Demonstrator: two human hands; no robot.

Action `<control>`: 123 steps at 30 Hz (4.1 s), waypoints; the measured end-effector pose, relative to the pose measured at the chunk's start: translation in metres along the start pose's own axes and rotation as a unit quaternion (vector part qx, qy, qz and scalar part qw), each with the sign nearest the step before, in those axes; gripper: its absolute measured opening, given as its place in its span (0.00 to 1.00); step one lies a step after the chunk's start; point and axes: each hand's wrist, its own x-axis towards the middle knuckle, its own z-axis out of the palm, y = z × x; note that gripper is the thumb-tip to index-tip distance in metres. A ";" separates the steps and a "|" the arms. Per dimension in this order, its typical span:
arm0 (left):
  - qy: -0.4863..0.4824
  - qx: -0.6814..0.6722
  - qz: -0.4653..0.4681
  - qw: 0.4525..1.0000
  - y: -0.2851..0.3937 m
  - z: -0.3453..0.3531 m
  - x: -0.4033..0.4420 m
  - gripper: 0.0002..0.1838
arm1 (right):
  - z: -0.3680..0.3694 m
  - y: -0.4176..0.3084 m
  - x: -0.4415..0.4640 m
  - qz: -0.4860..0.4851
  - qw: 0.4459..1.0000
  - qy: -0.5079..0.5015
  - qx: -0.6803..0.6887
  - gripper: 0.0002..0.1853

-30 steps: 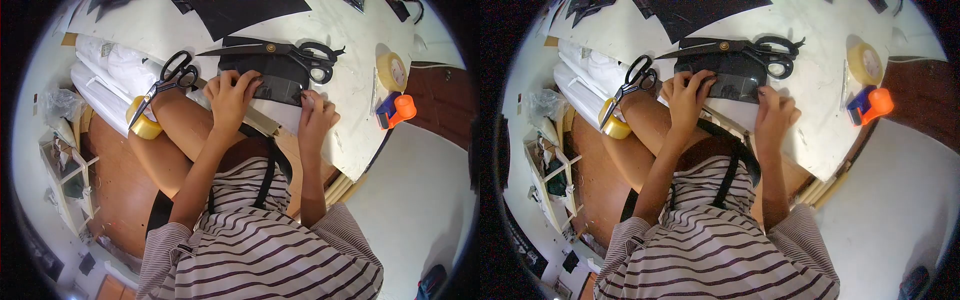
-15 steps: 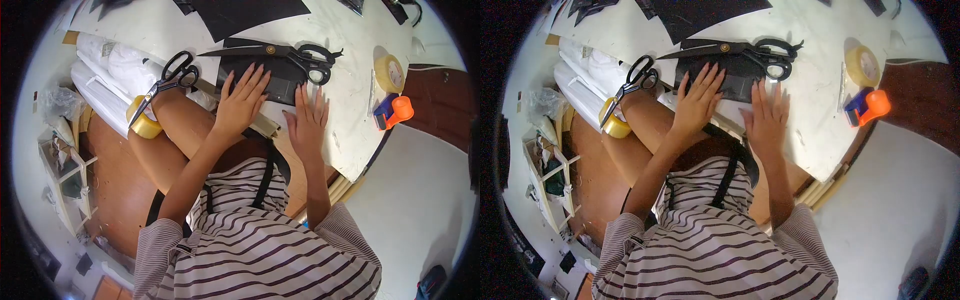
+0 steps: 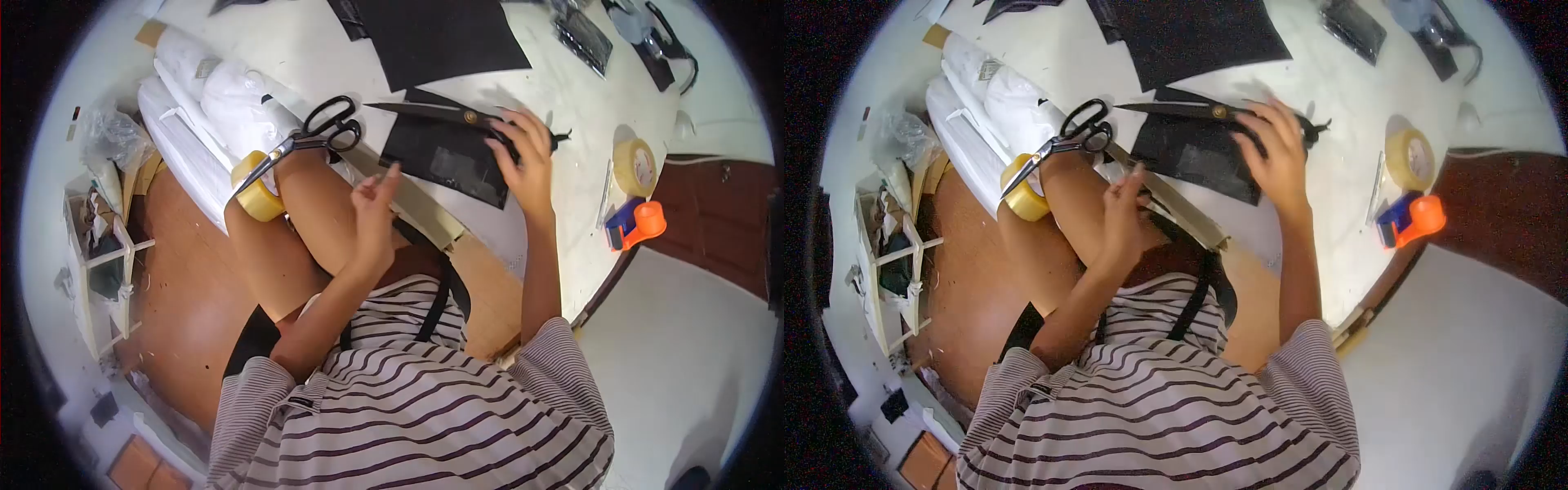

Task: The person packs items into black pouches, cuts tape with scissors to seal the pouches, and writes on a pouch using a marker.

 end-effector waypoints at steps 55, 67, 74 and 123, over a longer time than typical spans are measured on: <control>-0.202 -0.089 -0.071 0.973 0.023 -0.170 0.015 0.12 | 0.111 -0.127 -0.020 0.498 0.552 -0.361 0.563 0.12; -0.258 -0.196 -0.103 0.940 -0.003 -0.176 0.042 0.10 | 0.122 -0.105 -0.021 0.497 0.554 -0.357 0.565 0.11; -0.280 -0.202 -0.126 0.930 -0.002 -0.183 0.041 0.10 | 0.123 -0.098 -0.029 0.495 0.521 -0.401 0.568 0.11; -0.223 -0.011 0.111 0.968 -0.025 -0.195 0.012 0.03 | 0.102 -0.102 -0.087 0.390 0.661 -0.309 0.561 0.11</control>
